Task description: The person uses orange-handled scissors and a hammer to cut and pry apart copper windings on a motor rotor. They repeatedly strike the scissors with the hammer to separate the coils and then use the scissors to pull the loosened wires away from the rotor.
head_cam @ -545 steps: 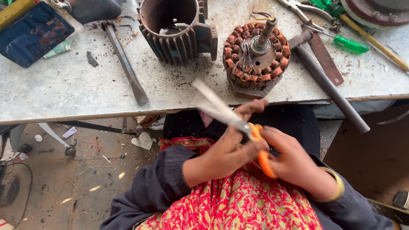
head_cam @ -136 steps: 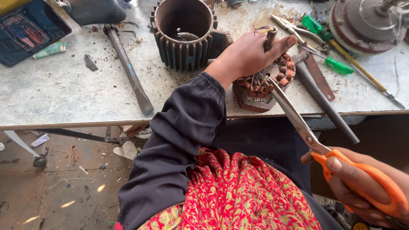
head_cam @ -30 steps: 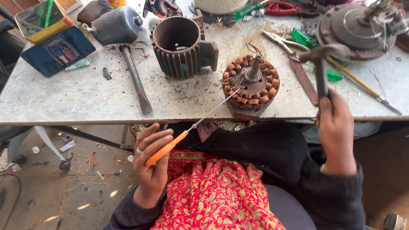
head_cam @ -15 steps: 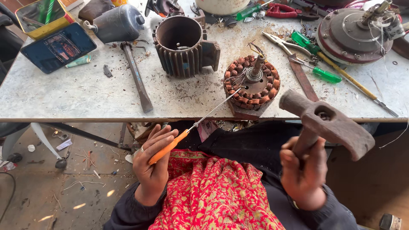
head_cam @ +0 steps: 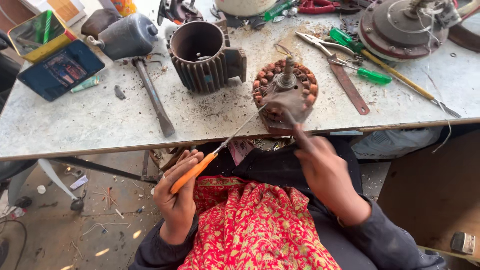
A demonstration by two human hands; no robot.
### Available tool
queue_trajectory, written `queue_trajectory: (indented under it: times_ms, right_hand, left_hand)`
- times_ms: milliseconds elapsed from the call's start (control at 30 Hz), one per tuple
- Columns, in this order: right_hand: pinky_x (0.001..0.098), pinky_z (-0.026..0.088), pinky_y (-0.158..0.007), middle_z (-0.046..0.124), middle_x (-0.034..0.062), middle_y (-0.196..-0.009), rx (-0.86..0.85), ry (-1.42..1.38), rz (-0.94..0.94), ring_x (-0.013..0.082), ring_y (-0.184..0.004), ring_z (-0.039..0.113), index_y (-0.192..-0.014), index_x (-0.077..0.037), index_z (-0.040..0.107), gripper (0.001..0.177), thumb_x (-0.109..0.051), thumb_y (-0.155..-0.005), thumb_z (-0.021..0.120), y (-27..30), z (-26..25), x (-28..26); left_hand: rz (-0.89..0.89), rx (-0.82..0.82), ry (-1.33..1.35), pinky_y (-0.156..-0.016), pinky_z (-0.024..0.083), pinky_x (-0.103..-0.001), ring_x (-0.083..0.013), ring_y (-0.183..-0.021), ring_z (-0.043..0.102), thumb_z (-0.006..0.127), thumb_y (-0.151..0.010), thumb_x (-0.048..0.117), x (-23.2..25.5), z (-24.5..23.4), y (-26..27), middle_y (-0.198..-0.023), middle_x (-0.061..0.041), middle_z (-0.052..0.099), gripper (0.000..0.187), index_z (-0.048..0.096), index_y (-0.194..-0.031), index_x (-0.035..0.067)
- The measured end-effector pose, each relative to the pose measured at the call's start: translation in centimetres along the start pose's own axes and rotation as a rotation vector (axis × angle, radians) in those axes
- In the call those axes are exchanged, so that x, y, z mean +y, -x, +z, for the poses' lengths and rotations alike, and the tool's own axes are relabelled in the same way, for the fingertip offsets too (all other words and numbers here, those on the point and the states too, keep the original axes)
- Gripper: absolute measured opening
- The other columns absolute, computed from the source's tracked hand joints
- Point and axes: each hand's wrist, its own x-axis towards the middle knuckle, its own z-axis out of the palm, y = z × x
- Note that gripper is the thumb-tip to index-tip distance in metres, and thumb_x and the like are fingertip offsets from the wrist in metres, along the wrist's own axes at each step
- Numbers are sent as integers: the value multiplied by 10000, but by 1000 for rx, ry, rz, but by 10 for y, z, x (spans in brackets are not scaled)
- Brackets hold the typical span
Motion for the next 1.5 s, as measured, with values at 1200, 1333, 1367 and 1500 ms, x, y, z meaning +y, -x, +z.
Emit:
queue_trajectory:
  times_ms: [1200,1333,1367,1500]
  right_hand:
    - [384,564,-779,685,188,-1056,108,92,-110,347,-938,703,-1339,-122,561,458,-37,-902,669,-5,-10,2]
    - [380,563,-710,705,198,-1062,-119,-131,-5,333,-873,701,-1546,-45,496,648,-7,-925,680,-7,-11,2]
    - [369,579,-720,696,185,-1057,-54,-134,6,306,-863,722,-1542,-65,495,634,-4,-931,654,-9,-18,1]
    - [271,527,-596,659,93,-958,310,-423,168,166,-687,623,-1555,-157,364,591,-62,-1009,569,5,-42,-8]
  left_hand:
    - [36,3,69,-1245,469,-438,-252,-1266,682,561,-1076,-30,-14,-10,1,-1272,-170,715,219,671,-1266,-19]
    - [45,23,56,-1247,464,-433,-246,-1234,700,563,-1074,-34,-9,-10,1,-1261,-157,721,217,680,-1255,-11]
    - [33,40,43,-1256,460,-444,-254,-1241,699,562,-1064,-38,-9,-10,-2,-1250,-161,722,221,681,-1249,-18]
    - [12,-4,27,-1263,449,-455,-273,-1267,685,561,-1063,-42,-8,-13,-3,-1259,-173,717,209,678,-1236,-27]
